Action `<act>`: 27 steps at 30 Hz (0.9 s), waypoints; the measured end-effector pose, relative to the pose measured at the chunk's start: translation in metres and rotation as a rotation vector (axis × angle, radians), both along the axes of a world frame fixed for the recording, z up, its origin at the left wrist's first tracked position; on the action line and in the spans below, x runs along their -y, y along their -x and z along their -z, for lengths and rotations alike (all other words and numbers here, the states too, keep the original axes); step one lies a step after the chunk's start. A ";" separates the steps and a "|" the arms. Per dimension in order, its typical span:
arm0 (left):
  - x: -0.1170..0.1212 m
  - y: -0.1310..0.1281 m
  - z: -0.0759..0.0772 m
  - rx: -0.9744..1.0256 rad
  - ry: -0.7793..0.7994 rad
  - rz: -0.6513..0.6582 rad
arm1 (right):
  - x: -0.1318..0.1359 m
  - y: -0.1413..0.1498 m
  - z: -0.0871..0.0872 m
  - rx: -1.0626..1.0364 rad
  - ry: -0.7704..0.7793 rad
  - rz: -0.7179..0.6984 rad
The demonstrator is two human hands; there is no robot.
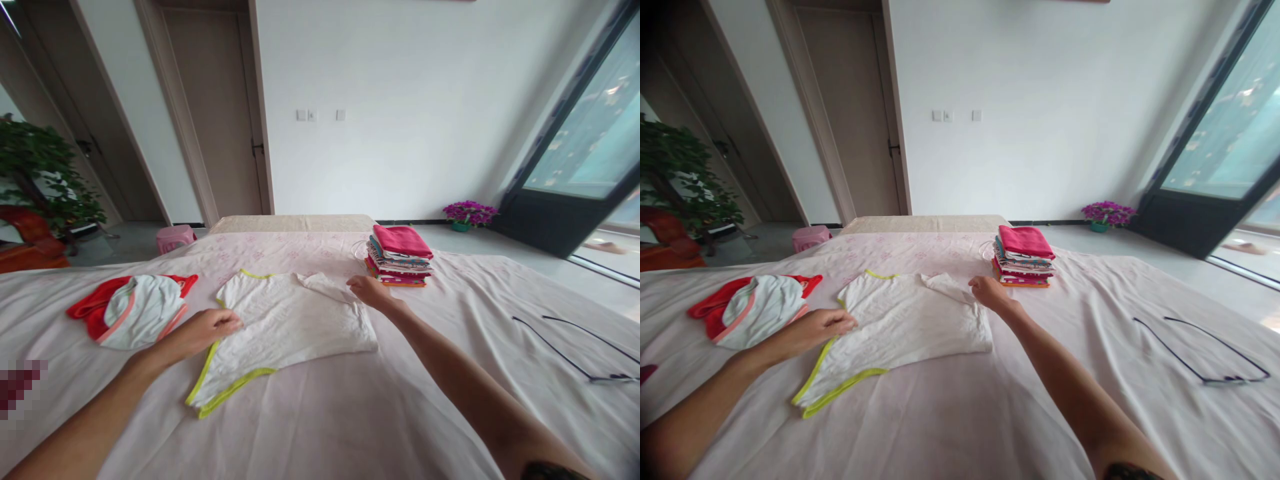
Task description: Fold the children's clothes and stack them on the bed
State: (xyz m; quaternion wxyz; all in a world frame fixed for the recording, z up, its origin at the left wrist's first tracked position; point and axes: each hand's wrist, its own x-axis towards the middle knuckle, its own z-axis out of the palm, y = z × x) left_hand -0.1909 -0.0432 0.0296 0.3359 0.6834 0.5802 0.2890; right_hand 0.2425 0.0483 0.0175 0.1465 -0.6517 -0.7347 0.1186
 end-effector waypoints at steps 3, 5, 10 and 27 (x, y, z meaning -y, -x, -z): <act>-0.046 -0.014 0.016 -0.210 -0.145 -0.029 | -0.030 0.033 0.000 0.021 -0.016 0.097; -0.071 -0.021 0.031 -0.429 -0.231 -0.093 | -0.046 0.051 0.004 0.027 -0.011 0.125; -0.102 -0.024 0.062 -0.593 -0.217 -0.183 | -0.065 0.079 0.023 0.063 -0.028 0.116; -0.106 0.014 0.073 -0.440 -0.223 -0.564 | -0.071 0.043 0.026 -0.053 -0.146 0.240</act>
